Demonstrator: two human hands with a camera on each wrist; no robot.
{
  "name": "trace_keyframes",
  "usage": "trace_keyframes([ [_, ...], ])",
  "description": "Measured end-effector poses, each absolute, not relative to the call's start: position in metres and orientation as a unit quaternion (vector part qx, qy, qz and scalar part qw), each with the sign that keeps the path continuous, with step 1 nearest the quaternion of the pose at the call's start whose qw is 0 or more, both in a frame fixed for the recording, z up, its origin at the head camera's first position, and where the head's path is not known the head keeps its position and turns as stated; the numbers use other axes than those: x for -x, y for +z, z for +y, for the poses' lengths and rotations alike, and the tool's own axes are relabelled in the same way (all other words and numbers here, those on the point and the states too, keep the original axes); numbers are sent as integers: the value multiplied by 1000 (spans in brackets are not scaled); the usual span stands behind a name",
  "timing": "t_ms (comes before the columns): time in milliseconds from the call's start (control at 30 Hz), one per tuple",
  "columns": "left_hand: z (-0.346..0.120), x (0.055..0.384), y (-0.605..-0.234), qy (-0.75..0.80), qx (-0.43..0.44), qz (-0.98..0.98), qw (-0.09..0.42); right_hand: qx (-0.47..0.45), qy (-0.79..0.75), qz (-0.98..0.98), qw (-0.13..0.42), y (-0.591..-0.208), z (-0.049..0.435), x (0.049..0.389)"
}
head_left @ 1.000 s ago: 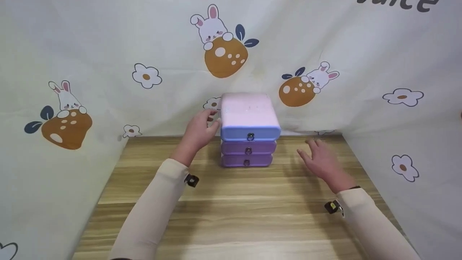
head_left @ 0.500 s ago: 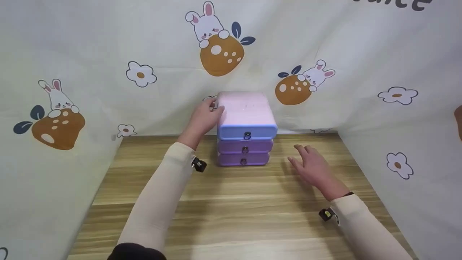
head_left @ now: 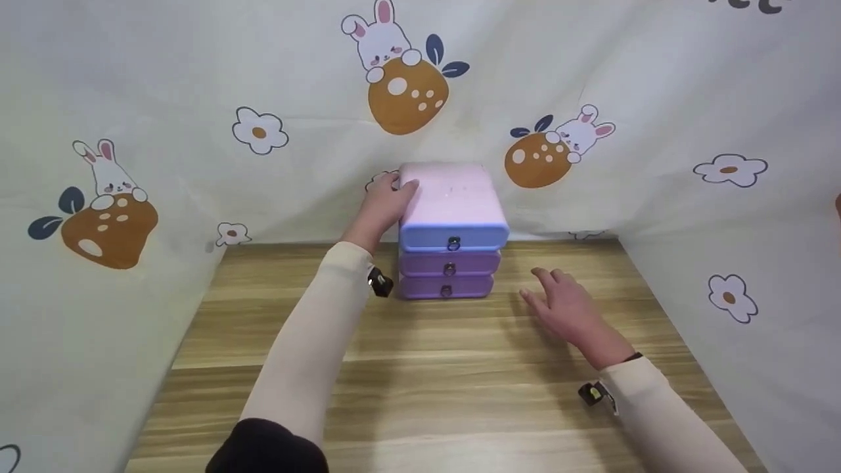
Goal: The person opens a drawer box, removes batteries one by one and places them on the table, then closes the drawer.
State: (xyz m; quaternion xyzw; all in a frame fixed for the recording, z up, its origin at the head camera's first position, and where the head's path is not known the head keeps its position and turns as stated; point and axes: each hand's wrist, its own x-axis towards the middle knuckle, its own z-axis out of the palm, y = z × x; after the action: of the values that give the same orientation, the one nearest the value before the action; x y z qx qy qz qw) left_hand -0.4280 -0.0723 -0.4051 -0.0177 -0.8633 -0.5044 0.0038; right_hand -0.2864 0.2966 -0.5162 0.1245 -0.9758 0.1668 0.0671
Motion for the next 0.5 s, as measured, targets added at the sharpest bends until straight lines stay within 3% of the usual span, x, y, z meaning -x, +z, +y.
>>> trace_keyframes([
  [500, -69, 435, -409, -503, 23, -864, -13, -152, 159, -972, 82, -520, 278, 276],
])
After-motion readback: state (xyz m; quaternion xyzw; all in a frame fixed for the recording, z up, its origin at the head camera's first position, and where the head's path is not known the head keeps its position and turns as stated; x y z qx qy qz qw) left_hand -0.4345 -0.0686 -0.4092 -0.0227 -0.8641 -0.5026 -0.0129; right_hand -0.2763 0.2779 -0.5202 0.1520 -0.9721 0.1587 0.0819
